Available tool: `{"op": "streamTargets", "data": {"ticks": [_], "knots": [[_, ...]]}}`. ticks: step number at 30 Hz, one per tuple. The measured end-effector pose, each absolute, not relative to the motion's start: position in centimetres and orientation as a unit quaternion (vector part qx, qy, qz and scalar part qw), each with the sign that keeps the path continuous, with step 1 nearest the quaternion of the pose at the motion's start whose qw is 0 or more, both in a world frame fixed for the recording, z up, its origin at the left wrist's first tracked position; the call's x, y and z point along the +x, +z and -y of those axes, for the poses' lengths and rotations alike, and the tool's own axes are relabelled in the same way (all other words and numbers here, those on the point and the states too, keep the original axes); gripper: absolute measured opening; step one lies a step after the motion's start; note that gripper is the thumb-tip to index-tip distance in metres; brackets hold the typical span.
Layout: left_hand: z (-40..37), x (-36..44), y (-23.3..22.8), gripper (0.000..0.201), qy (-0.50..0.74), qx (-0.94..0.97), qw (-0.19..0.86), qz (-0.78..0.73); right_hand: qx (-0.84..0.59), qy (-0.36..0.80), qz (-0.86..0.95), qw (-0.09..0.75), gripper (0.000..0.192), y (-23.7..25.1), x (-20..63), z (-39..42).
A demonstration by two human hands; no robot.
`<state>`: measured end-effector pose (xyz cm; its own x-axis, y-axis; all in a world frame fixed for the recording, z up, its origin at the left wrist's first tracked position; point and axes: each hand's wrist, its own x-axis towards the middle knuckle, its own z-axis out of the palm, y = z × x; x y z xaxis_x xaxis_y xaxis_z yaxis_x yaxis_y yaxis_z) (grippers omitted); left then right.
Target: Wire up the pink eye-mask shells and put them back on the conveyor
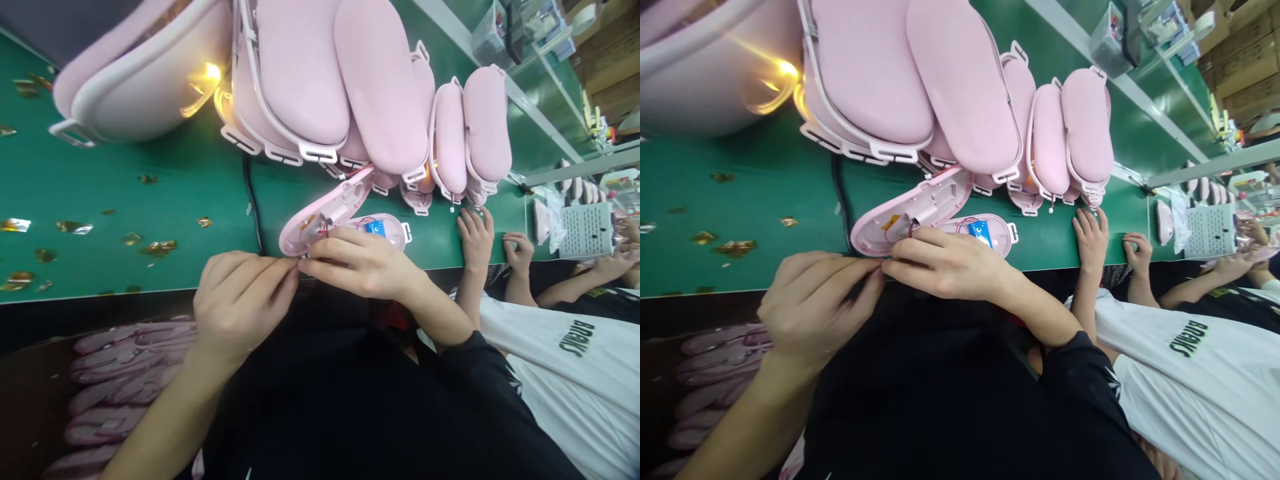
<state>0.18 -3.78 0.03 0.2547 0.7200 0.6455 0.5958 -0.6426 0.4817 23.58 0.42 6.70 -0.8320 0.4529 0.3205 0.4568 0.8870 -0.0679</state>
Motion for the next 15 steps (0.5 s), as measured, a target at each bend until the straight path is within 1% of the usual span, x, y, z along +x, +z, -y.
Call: {"op": "streamTargets", "data": {"ticks": [4, 7, 12, 15], "knots": [[3.8, 0.6, 0.3, 0.022, 0.459, 0.773, 0.135, -0.417, -0.225, -0.033, 0.96, 0.161, 0.016, 6.7, 24.0, -0.9], [3.9, 0.9, 0.5, 0.021, 0.457, 0.772, 0.138, -0.42, -0.218, -0.028, 0.961, 0.168, 0.014, 6.9, 24.3, -1.1], [3.9, 1.2, 0.5, 0.021, 0.466, 0.776, 0.148, -0.398, -0.209, -0.022, 0.96, 0.184, 0.024, 6.4, 25.1, -1.5], [3.9, 1.4, 0.4, 0.021, 0.461, 0.775, 0.162, -0.401, -0.202, -0.006, 0.964, 0.171, 0.03, 5.7, 25.8, -1.7]]}}
